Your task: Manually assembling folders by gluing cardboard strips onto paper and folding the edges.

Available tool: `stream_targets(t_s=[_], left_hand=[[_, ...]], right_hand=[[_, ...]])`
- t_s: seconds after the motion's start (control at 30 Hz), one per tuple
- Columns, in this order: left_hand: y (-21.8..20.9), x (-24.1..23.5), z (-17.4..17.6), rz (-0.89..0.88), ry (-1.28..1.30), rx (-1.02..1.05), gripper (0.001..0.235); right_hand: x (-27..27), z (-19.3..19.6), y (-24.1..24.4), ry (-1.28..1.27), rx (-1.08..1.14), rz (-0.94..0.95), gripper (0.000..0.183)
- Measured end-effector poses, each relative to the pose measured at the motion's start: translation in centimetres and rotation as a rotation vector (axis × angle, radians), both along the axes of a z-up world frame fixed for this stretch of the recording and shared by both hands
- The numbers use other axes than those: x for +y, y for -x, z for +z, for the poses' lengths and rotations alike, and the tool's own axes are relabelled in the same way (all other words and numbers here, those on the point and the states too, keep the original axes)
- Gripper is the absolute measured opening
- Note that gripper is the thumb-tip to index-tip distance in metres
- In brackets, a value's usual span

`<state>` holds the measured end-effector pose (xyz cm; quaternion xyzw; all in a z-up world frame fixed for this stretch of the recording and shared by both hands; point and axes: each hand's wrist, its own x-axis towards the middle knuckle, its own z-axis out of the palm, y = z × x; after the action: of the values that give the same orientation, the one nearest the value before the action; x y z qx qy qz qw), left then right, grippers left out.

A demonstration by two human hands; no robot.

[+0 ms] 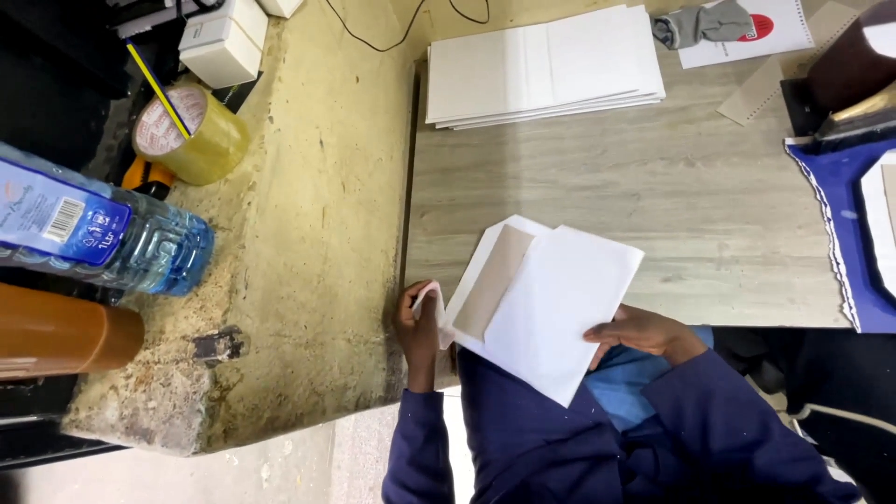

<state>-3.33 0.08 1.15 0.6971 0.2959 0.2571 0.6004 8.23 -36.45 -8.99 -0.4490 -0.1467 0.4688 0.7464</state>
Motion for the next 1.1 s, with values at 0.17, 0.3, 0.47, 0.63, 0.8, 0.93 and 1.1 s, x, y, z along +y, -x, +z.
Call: stream_targets(t_s=[0.17,0.3,0.47,0.63,0.8,0.93,1.1], left_hand=[[1.2,-1.9,3.9,0.001,0.037,-0.059,0.021],[1.3,-3.6,5.3,0.007,0.047,-0.056,0.021],[1.1,-8.3,5.0,-0.261,0.234,-0.191,0.025],[0.7,-17.2,6.8,-0.5,0.399,-0.363,0.031],[2.6,-17.7,9.5,-0.752,0.178,-0.277,0.042],[4.7,-14.8,6.7,-0.555,0.22,-0.259,0.052],[7.8,-10.7,-1.7,-0.05,0.298,-0.033,0.008]], right_hand=[[1.2,6.8,-0.4,0.104,0.026,-0.011,0.037],[-1.8,7.7,-1.8,0.196,-0.069,-0.159,0.035],[-3.8,11.4,-0.3,1.137,-0.896,-0.657,0.054],[0.2,17.6,5.0,0.6,-0.724,-0.381,0.069],[3.3,19.4,4.5,0.607,-0.935,-0.082,0.028],[3.3,23.5,-0.5,0.461,-0.893,0.008,0.02],[5.0,24.1,-11.3,0.335,-0.952,-0.096,0.026]])
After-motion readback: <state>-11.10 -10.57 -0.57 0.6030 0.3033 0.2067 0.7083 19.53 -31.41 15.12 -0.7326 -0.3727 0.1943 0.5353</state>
